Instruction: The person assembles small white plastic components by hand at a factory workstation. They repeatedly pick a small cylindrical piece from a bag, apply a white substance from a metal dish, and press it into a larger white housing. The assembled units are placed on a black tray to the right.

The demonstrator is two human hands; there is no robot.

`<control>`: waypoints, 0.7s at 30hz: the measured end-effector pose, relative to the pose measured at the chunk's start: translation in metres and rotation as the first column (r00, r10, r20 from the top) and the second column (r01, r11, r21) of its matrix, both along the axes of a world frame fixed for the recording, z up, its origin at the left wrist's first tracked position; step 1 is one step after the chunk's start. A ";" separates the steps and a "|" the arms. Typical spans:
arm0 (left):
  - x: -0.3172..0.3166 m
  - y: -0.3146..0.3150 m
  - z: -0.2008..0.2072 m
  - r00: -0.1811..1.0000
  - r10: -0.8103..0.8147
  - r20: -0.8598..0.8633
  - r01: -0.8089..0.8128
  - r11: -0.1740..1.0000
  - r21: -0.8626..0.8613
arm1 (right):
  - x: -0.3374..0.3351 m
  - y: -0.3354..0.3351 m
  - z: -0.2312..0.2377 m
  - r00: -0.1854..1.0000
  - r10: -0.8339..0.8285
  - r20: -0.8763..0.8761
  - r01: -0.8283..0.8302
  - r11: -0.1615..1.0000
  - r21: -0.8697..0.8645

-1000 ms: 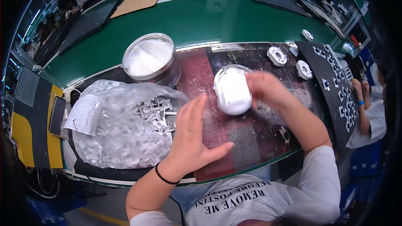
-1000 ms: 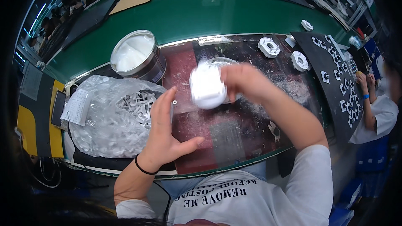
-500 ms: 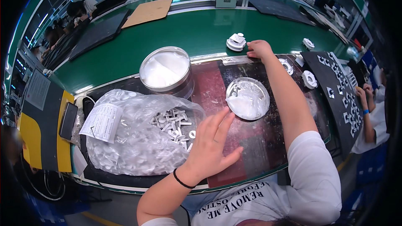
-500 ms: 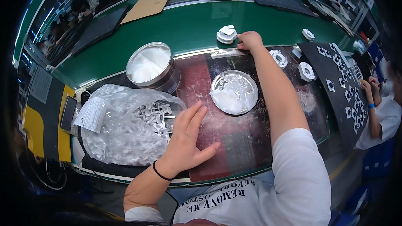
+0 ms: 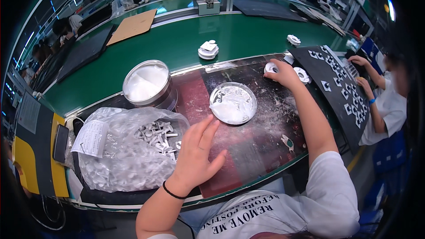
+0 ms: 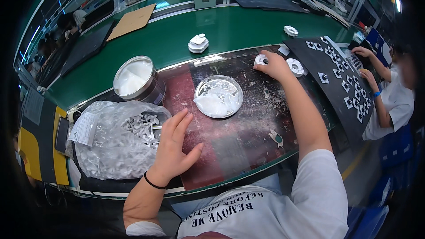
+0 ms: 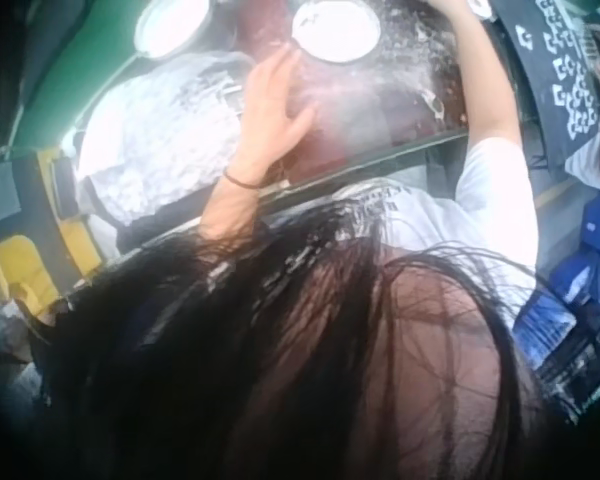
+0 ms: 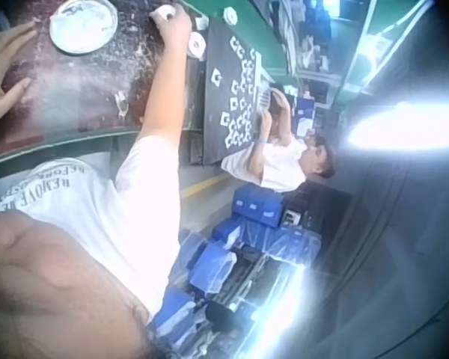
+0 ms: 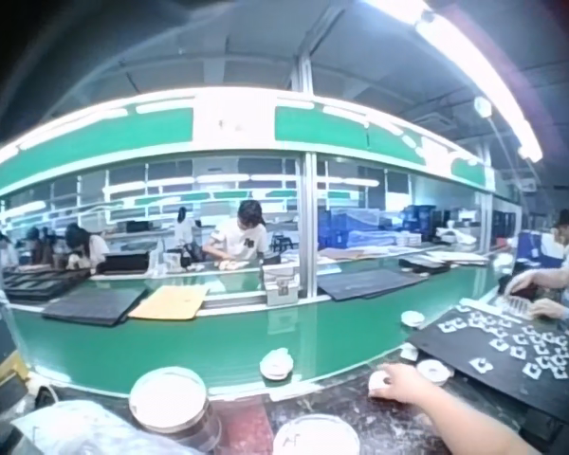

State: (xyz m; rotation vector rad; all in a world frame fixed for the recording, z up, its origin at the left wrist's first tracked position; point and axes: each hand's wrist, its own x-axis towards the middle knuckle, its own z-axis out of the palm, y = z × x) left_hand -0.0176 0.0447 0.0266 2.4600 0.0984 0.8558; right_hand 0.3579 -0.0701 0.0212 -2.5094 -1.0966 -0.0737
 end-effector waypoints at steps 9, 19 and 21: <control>-0.002 -0.004 0.000 0.993 -0.116 -0.008 0.116 0.993 0.035 | -0.123 -0.044 0.015 0.000 0.677 -0.736 0.241 0.715 0.657; 0.003 -0.015 -0.002 0.966 -0.255 -0.050 0.249 0.963 -0.108 | -0.243 -0.046 -0.001 -0.557 0.564 -0.610 0.296 0.821 0.489; 0.001 -0.015 -0.004 0.954 -0.284 -0.094 0.268 0.952 -0.149 | -0.239 -0.046 -0.007 -0.601 0.566 -0.565 0.278 0.810 0.516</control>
